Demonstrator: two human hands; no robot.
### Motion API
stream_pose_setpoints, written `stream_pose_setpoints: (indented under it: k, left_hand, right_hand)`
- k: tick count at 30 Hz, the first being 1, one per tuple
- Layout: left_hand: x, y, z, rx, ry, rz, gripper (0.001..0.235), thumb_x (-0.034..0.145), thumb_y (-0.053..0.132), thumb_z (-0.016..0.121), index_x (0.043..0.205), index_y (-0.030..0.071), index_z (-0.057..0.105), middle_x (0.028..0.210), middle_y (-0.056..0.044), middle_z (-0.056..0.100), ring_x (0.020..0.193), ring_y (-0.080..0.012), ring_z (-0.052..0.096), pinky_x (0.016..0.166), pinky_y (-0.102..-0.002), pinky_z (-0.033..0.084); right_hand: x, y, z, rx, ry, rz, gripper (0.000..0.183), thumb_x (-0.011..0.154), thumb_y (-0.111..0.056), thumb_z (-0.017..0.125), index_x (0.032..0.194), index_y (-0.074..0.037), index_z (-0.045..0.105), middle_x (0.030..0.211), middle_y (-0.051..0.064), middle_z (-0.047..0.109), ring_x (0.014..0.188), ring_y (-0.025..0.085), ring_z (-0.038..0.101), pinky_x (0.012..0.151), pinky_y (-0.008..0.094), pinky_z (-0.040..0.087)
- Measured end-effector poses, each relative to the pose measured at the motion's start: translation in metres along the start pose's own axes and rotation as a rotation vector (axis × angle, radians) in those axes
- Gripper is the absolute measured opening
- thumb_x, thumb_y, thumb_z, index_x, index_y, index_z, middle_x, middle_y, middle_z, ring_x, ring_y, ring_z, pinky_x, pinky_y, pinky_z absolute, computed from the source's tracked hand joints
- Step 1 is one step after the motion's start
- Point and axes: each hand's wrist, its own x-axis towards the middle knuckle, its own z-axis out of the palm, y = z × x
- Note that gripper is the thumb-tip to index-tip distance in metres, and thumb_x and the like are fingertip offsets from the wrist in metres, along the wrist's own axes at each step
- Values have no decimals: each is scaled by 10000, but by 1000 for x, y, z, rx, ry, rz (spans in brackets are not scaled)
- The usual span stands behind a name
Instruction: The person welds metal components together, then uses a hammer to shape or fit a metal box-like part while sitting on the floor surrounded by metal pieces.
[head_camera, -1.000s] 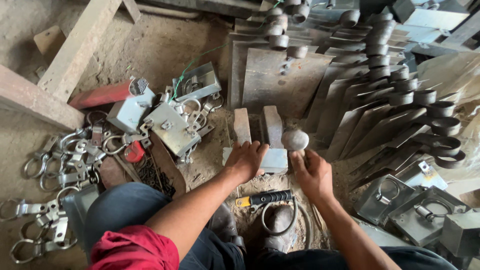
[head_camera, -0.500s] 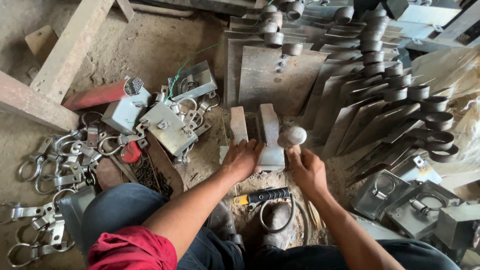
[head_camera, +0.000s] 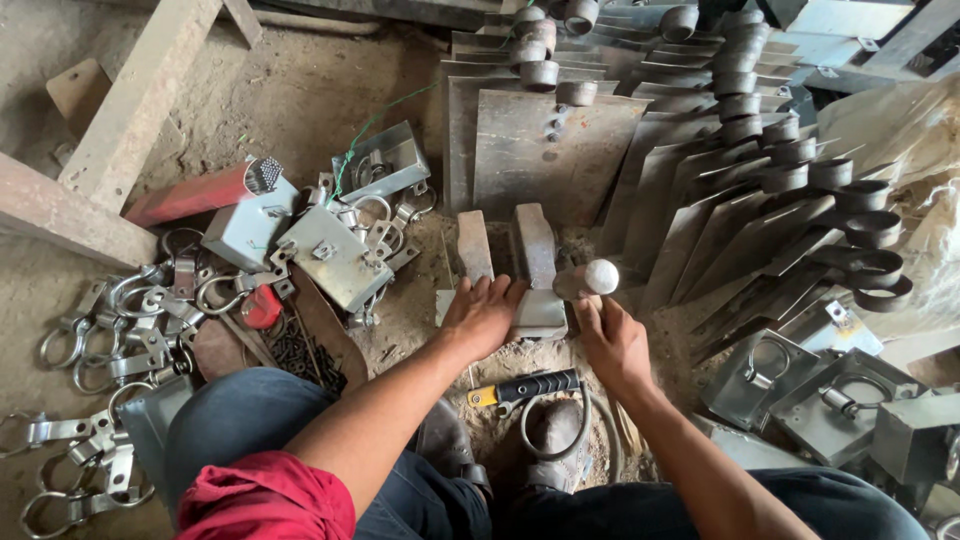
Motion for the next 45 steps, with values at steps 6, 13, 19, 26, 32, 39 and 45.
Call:
stream_pose_setpoints:
  k: [6,13,19,26,32,39,45]
  left_hand:
    - [-1,-1,-8,-41,7,14,791,822,353,801,1468,105,418,1277,-118,551,1216,-318,533,1012,-538,378]
    - [-2,-2,-2,-40,50,26,777,812,333,823,1456,123,444,1269,-109,563,1217,-313,549,1021,-547,374]
    - [-1,2,-14,-137,-9,-44,797,738,353,878,1393,158,467,1258,-98,559,1210,-300,549,1013,-531,387]
    - [25,-9,-2,-949,104,-664,631,762,239,855,1299,119,548,1073,-84,729,915,-244,738,744,-405,611]
    - [47,-25,27,-1798,422,-707,387,911,96,692,1266,111,540,1156,-84,657,965,-225,681,690,-398,636]
    - [43,-19,53,-2079,533,-616,278,989,6,580,1239,55,471,1147,-120,606,965,-264,681,741,-375,658]
    - [29,-16,74,-2270,564,-439,215,1008,26,530,1216,72,504,1092,-110,606,891,-223,680,766,-378,649]
  right_hand:
    - [4,1,-9,-83,-16,91,452,977,-444,607,963,3,677,720,206,681,634,286,674,634,414,513]
    - [3,14,3,-87,-37,46,458,1024,-450,550,1029,-10,677,778,196,695,692,319,698,641,434,518]
    - [3,16,1,-4,-50,268,507,1010,-502,545,969,-18,691,710,140,682,604,235,669,582,414,519]
    - [-4,-10,-26,70,10,328,563,983,-537,580,851,2,676,630,101,646,506,161,626,500,365,497]
    - [-4,-19,-35,170,43,312,554,984,-534,570,839,-5,648,638,91,635,501,163,602,488,373,494]
    - [0,-5,-25,-2,70,228,495,974,-504,597,915,-25,707,642,112,656,530,169,643,542,370,491]
    - [2,-11,-25,110,12,269,498,971,-489,608,930,-1,698,664,120,675,552,178,648,553,389,514]
